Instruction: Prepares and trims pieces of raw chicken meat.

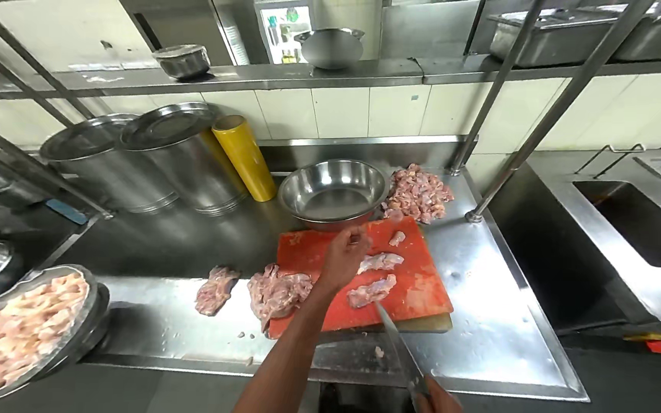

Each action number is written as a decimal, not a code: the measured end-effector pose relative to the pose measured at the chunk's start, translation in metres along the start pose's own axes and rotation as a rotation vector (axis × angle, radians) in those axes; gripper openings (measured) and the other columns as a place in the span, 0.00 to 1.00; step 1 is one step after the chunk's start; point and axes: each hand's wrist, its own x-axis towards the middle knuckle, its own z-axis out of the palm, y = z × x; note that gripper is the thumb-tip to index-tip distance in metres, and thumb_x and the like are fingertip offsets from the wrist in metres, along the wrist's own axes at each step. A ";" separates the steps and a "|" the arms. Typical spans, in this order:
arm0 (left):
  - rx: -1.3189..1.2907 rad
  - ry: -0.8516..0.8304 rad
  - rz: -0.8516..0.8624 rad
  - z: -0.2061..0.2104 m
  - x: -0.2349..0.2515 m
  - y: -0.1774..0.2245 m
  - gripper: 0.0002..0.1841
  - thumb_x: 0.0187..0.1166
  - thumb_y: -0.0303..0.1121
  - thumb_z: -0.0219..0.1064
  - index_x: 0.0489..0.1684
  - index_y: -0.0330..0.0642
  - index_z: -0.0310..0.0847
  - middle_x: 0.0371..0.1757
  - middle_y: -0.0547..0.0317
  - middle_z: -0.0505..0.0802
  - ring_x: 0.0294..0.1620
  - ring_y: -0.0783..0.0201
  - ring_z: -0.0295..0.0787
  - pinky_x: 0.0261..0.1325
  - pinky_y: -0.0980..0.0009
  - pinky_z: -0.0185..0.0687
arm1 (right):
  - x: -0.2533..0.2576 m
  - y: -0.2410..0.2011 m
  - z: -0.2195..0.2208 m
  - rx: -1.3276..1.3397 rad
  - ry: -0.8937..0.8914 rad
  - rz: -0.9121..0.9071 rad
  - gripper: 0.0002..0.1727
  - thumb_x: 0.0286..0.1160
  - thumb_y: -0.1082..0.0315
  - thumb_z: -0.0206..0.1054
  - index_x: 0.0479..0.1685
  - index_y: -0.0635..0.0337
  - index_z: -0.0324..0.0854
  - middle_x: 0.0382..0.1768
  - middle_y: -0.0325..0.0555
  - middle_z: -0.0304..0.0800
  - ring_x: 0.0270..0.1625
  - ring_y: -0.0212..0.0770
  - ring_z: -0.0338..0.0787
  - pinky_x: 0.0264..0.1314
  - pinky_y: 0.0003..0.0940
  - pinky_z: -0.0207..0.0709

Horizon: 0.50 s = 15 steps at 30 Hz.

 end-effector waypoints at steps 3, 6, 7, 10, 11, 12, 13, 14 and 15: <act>0.426 -0.190 0.081 -0.009 -0.016 -0.062 0.20 0.77 0.39 0.73 0.63 0.39 0.85 0.65 0.48 0.89 0.65 0.55 0.87 0.70 0.54 0.84 | 0.007 -0.035 -0.009 -0.155 0.053 0.105 0.22 0.91 0.57 0.51 0.69 0.65 0.74 0.43 0.64 0.91 0.50 0.63 0.93 0.55 0.61 0.82; 0.577 -0.268 0.143 -0.005 -0.030 -0.122 0.18 0.76 0.43 0.70 0.55 0.39 0.90 0.61 0.48 0.91 0.63 0.57 0.88 0.72 0.58 0.81 | 0.026 -0.066 -0.010 -0.263 0.050 0.113 0.22 0.92 0.57 0.49 0.72 0.62 0.71 0.46 0.63 0.91 0.54 0.63 0.92 0.58 0.58 0.83; 0.579 -0.236 0.179 -0.004 -0.032 -0.130 0.16 0.76 0.41 0.70 0.51 0.39 0.92 0.57 0.49 0.93 0.60 0.57 0.89 0.71 0.60 0.82 | 0.034 -0.074 -0.010 -0.295 0.043 0.103 0.22 0.91 0.57 0.49 0.72 0.62 0.71 0.46 0.62 0.91 0.55 0.62 0.92 0.58 0.58 0.83; 0.582 -0.168 0.273 0.001 -0.033 -0.138 0.13 0.74 0.40 0.70 0.43 0.41 0.92 0.48 0.53 0.95 0.53 0.60 0.91 0.64 0.62 0.85 | 0.052 -0.084 -0.004 -0.372 0.004 0.098 0.24 0.91 0.55 0.50 0.75 0.61 0.68 0.49 0.61 0.91 0.56 0.60 0.92 0.59 0.56 0.84; 0.594 -0.168 0.290 0.001 -0.033 -0.138 0.12 0.73 0.40 0.70 0.42 0.41 0.92 0.47 0.53 0.95 0.53 0.59 0.91 0.64 0.61 0.84 | 0.054 -0.085 -0.003 -0.385 -0.003 0.110 0.24 0.91 0.54 0.50 0.76 0.60 0.68 0.50 0.60 0.91 0.57 0.60 0.92 0.59 0.56 0.84; 0.610 -0.173 0.295 0.001 -0.031 -0.138 0.13 0.73 0.40 0.69 0.42 0.41 0.91 0.47 0.53 0.95 0.54 0.59 0.91 0.65 0.61 0.84 | 0.054 -0.086 -0.002 -0.392 -0.005 0.116 0.24 0.91 0.54 0.49 0.75 0.60 0.68 0.49 0.60 0.91 0.57 0.60 0.92 0.59 0.56 0.84; 0.629 -0.183 0.297 0.000 -0.029 -0.137 0.13 0.73 0.41 0.69 0.42 0.41 0.91 0.46 0.53 0.95 0.54 0.58 0.91 0.64 0.60 0.84 | 0.051 -0.087 -0.002 -0.400 -0.006 0.119 0.24 0.91 0.53 0.48 0.74 0.60 0.68 0.49 0.59 0.91 0.56 0.60 0.92 0.58 0.56 0.84; 0.644 -0.201 0.298 0.000 -0.027 -0.137 0.13 0.73 0.41 0.68 0.41 0.41 0.91 0.45 0.53 0.95 0.53 0.58 0.91 0.64 0.60 0.83 | 0.046 -0.087 -0.003 -0.399 -0.011 0.123 0.24 0.92 0.53 0.47 0.74 0.60 0.69 0.49 0.60 0.91 0.56 0.61 0.92 0.58 0.57 0.84; 0.653 -0.223 0.297 0.000 -0.026 -0.137 0.12 0.73 0.40 0.68 0.41 0.41 0.91 0.45 0.53 0.94 0.52 0.58 0.90 0.63 0.60 0.83 | 0.039 -0.086 -0.004 -0.397 -0.021 0.125 0.24 0.93 0.53 0.46 0.74 0.61 0.69 0.49 0.61 0.91 0.56 0.61 0.92 0.58 0.58 0.84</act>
